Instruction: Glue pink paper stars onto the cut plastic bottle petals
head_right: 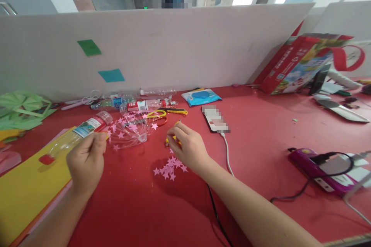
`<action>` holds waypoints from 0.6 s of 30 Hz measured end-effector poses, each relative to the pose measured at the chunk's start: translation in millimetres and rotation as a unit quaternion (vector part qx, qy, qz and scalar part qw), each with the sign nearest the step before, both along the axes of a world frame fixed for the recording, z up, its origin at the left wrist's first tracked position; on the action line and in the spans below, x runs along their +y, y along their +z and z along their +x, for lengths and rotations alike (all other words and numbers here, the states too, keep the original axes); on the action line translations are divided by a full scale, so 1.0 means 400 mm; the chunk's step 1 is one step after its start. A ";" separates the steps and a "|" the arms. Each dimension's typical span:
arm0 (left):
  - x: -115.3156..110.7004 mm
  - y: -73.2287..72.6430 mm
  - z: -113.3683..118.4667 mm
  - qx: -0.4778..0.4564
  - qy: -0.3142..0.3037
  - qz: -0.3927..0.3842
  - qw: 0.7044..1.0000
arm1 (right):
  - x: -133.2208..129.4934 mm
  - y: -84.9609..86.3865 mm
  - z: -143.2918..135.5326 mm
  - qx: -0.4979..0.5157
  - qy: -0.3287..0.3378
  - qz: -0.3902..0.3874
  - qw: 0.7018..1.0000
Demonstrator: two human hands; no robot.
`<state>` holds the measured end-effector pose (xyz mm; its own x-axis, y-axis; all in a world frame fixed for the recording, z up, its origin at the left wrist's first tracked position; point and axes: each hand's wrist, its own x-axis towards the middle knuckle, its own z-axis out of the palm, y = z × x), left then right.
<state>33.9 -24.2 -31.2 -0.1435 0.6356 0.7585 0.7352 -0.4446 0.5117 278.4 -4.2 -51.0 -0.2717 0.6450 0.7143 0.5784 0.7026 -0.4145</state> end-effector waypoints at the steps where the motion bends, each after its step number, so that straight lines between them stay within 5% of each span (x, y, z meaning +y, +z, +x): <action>1: 0.000 -0.002 0.003 0.001 -0.007 -0.008 1.000 | -0.002 -0.001 -0.002 -0.003 0.005 -0.002 1.000; 8: -0.002 -0.009 0.020 0.030 -0.042 -0.039 0.998 | -0.022 0.006 -0.040 -0.037 0.045 -0.010 0.998; 18: -0.010 0.055 0.008 0.069 -0.053 -0.130 0.988 | -0.013 0.112 -0.105 -0.125 0.077 -0.003 0.989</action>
